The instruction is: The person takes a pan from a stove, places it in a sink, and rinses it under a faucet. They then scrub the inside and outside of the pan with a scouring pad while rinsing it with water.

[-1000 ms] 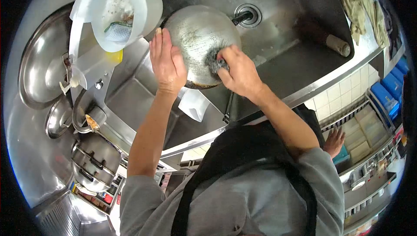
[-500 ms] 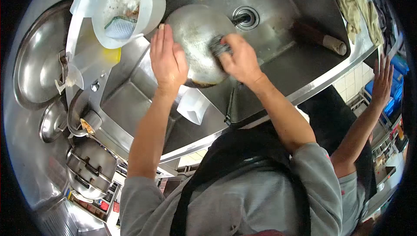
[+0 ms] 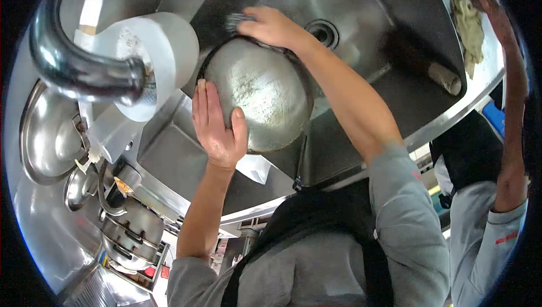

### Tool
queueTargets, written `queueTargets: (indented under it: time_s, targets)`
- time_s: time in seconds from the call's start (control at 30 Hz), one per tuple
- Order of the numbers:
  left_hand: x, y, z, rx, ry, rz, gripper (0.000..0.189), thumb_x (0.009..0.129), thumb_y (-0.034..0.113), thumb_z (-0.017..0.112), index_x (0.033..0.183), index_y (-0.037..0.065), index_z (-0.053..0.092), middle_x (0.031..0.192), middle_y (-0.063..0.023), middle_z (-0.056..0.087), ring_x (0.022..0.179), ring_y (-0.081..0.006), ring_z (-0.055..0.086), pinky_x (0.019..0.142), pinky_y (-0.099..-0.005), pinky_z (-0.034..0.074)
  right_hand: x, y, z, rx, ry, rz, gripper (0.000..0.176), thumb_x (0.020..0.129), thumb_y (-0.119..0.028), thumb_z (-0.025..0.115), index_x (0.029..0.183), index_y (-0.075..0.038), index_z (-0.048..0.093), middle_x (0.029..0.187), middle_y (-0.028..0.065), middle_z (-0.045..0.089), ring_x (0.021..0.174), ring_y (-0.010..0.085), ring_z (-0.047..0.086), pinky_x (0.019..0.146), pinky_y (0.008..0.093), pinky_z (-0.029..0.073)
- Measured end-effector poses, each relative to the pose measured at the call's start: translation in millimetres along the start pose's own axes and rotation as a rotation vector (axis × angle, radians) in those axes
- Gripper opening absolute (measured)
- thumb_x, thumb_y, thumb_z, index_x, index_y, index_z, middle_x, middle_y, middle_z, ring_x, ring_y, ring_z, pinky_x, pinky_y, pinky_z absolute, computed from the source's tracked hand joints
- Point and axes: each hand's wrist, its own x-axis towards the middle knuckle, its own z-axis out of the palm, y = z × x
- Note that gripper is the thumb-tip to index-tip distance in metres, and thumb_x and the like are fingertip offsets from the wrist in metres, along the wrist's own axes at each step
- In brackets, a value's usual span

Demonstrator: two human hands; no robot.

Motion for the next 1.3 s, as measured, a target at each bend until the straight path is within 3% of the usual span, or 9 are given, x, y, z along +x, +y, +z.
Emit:
queueTargets:
  time_s: [0.13,0.3,0.33,0.53,0.7,0.83,0.93,1.13,1.3]
  targets:
    - [-3,-2,-1,0.000,-0.020,-0.003,0.066,0.093,0.026,0.061,0.143,-0.016,0.047,0.146,-0.0372,0.047,0.134,-0.0544,0.046,0.114,-0.0569,0.035,-40,98,-11,0.236,0.037,0.328,0.059,0.090,-0.041,0.058,0.129,0.004,0.065,0.124,0.0301,0.067,0.120,0.0417,0.064,0.104,0.0448,0.048]
    - [0,1,1,0.007,-0.030,0.002,0.069,0.092,0.028,0.061,0.143,-0.016,0.045,0.147,-0.0373,0.046,0.134,-0.0551,0.045,0.114,-0.0573,0.035,13,9,-2,-0.046,-0.053,0.094,0.060,0.090,-0.040,0.057,0.132,0.002,0.064,0.131,0.0285,0.065,0.125,0.0426,0.061,0.108,0.0446,0.045]
    - [0,2,-1,0.016,-0.040,-0.015,0.069,0.093,0.028,0.061,0.143,-0.016,0.046,0.147,-0.0374,0.046,0.135,-0.0549,0.045,0.114,-0.0574,0.035,24,-20,-5,-0.053,-0.249,0.056,0.063,0.089,-0.042,0.058,0.134,0.002,0.063,0.136,0.0280,0.062,0.128,0.0424,0.059,0.109,0.0445,0.045]
    - [-1,-4,-2,0.014,-0.057,-0.019,0.071,0.093,0.032,0.060,0.143,-0.017,0.045,0.148,-0.0383,0.045,0.135,-0.0537,0.045,0.115,-0.0574,0.034,-46,106,-17,0.129,-0.030,0.403,0.055,0.091,-0.039,0.055,0.128,0.000,0.066,0.128,0.0301,0.066,0.121,0.0434,0.063,0.105,0.0474,0.048]
    - [-1,-1,-1,0.025,-0.054,-0.010,0.074,0.092,0.033,0.061,0.143,-0.017,0.044,0.147,-0.0390,0.045,0.136,-0.0539,0.045,0.115,-0.0577,0.034,14,-20,-17,-0.146,-0.214,0.083,0.064,0.092,-0.038,0.056,0.140,0.003,0.058,0.130,0.0265,0.066,0.124,0.0387,0.062,0.111,0.0417,0.044]
    - [3,1,-4,0.042,-0.080,-0.037,0.076,0.091,0.033,0.064,0.144,-0.017,0.043,0.147,-0.0388,0.045,0.136,-0.0539,0.044,0.115,-0.0578,0.034,10,-9,-14,0.013,-0.240,0.021,0.066,0.090,-0.039,0.058,0.140,0.004,0.058,0.127,0.0283,0.067,0.124,0.0392,0.062,0.110,0.0392,0.045]
    - [1,2,-4,0.032,-0.089,-0.043,0.078,0.090,0.033,0.065,0.144,-0.017,0.043,0.147,-0.0386,0.045,0.136,-0.0541,0.044,0.116,-0.0578,0.034,-17,65,-23,0.091,-0.156,0.324,0.069,0.092,-0.037,0.056,0.143,0.010,0.051,0.125,0.0261,0.069,0.121,0.0344,0.064,0.108,0.0377,0.045]
    - [0,-1,-2,0.004,-0.057,-0.018,0.078,0.091,0.035,0.066,0.145,-0.016,0.043,0.148,-0.0373,0.045,0.134,-0.0541,0.046,0.115,-0.0579,0.035,-123,68,-6,0.211,0.347,0.445,0.063,0.090,-0.035,0.054,0.138,0.006,0.053,0.127,0.0344,0.063,0.125,0.0446,0.059,0.106,0.0440,0.043]
    - [-1,0,-2,0.008,-0.030,0.004,0.073,0.093,0.029,0.064,0.146,-0.016,0.041,0.149,-0.0388,0.043,0.137,-0.0541,0.044,0.116,-0.0571,0.033,-198,56,17,0.304,0.359,0.596,0.042,0.089,-0.031,0.052,0.110,0.005,0.059,0.102,0.0307,0.066,0.099,0.0422,0.064,0.094,0.0465,0.048]
